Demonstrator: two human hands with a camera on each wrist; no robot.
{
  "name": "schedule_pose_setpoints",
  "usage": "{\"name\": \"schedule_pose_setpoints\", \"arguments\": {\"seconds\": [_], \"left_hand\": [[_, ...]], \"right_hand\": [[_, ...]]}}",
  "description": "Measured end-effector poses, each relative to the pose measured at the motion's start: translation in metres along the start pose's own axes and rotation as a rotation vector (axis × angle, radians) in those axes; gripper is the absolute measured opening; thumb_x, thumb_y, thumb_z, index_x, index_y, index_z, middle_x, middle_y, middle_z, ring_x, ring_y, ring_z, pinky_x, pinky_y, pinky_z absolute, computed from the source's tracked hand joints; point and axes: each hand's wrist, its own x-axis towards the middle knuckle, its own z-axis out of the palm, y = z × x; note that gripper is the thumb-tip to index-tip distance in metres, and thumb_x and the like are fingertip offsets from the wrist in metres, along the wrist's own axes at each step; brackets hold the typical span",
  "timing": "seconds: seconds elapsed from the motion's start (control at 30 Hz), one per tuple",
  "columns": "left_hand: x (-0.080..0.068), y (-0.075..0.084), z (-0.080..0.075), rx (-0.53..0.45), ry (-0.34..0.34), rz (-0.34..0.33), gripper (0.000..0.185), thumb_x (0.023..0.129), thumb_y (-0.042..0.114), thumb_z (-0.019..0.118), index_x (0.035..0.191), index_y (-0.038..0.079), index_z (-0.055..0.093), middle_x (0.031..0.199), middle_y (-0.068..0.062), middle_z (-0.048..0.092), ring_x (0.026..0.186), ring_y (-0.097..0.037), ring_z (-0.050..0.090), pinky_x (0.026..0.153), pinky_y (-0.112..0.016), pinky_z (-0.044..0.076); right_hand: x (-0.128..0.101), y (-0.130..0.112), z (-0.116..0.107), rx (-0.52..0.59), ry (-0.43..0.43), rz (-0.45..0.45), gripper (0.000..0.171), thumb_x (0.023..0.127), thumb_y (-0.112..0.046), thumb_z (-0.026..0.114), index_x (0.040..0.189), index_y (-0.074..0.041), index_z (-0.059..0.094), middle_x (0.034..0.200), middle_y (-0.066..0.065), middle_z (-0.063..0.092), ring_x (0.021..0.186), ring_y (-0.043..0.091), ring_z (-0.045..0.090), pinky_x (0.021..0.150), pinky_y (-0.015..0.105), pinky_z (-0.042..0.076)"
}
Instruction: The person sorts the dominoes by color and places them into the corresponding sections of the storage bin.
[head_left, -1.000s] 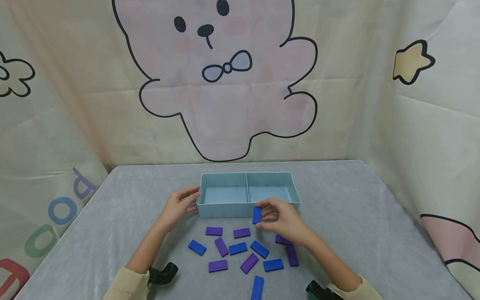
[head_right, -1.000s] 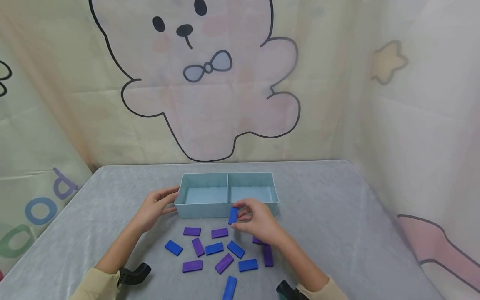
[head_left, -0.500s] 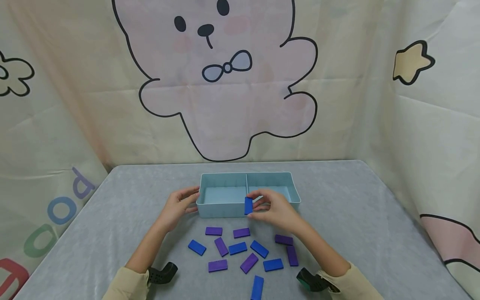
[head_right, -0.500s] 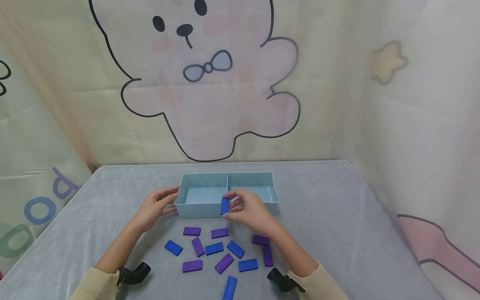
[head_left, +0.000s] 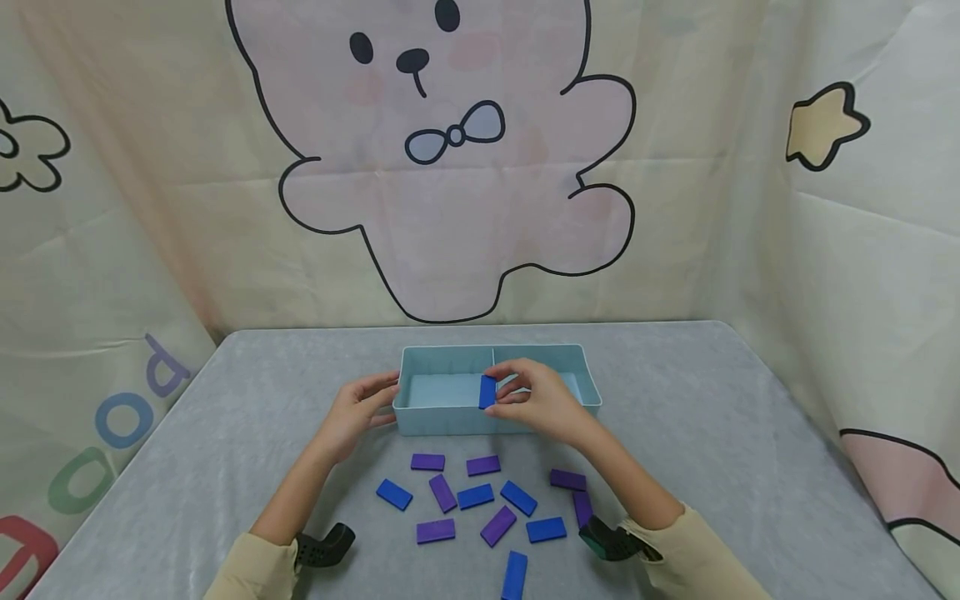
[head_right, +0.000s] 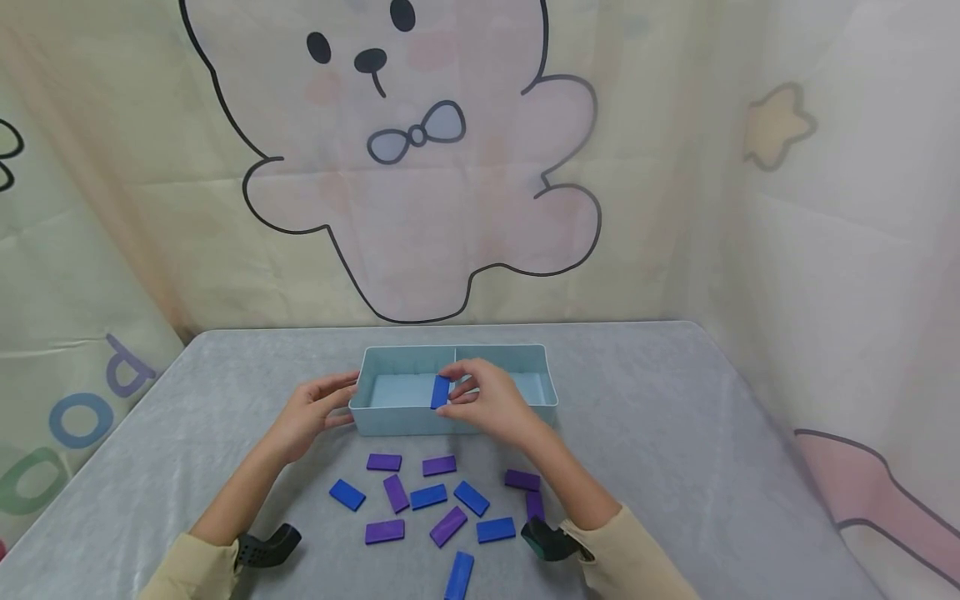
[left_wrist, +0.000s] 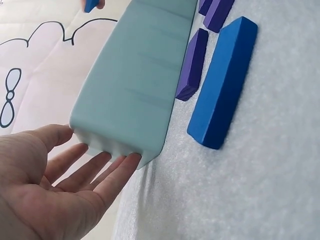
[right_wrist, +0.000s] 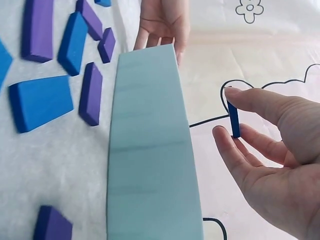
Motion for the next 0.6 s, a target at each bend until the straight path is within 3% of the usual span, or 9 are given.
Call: {"name": "schedule_pose_setpoints", "arguments": {"seconds": [0.4,0.6], "left_hand": [[0.004,-0.003,-0.002,0.001,0.004,-0.010,0.051,0.110,0.017,0.056,0.153,-0.009,0.047,0.155,-0.031,0.049,0.135,-0.046,0.058,0.100,-0.048,0.059],[0.004,-0.004,-0.004,-0.009,-0.003,-0.012,0.051,0.110,0.017,0.056,0.153,-0.009,0.047,0.155,-0.030,0.050,0.134,-0.045,0.059,0.101,-0.048,0.059]], "right_hand": [[0.025,-0.010,0.006,0.002,-0.024,0.045,0.047,0.091,-0.004,0.083,0.135,0.001,0.067,0.113,0.016,0.073,0.098,0.023,0.073,0.084,0.033,0.063],[0.035,-0.013,0.011,0.009,-0.038,0.037,0.049,0.091,-0.005,0.083,0.136,0.002,0.066,0.124,0.019,0.071,0.101,0.026,0.074,0.085,0.034,0.064]]}}
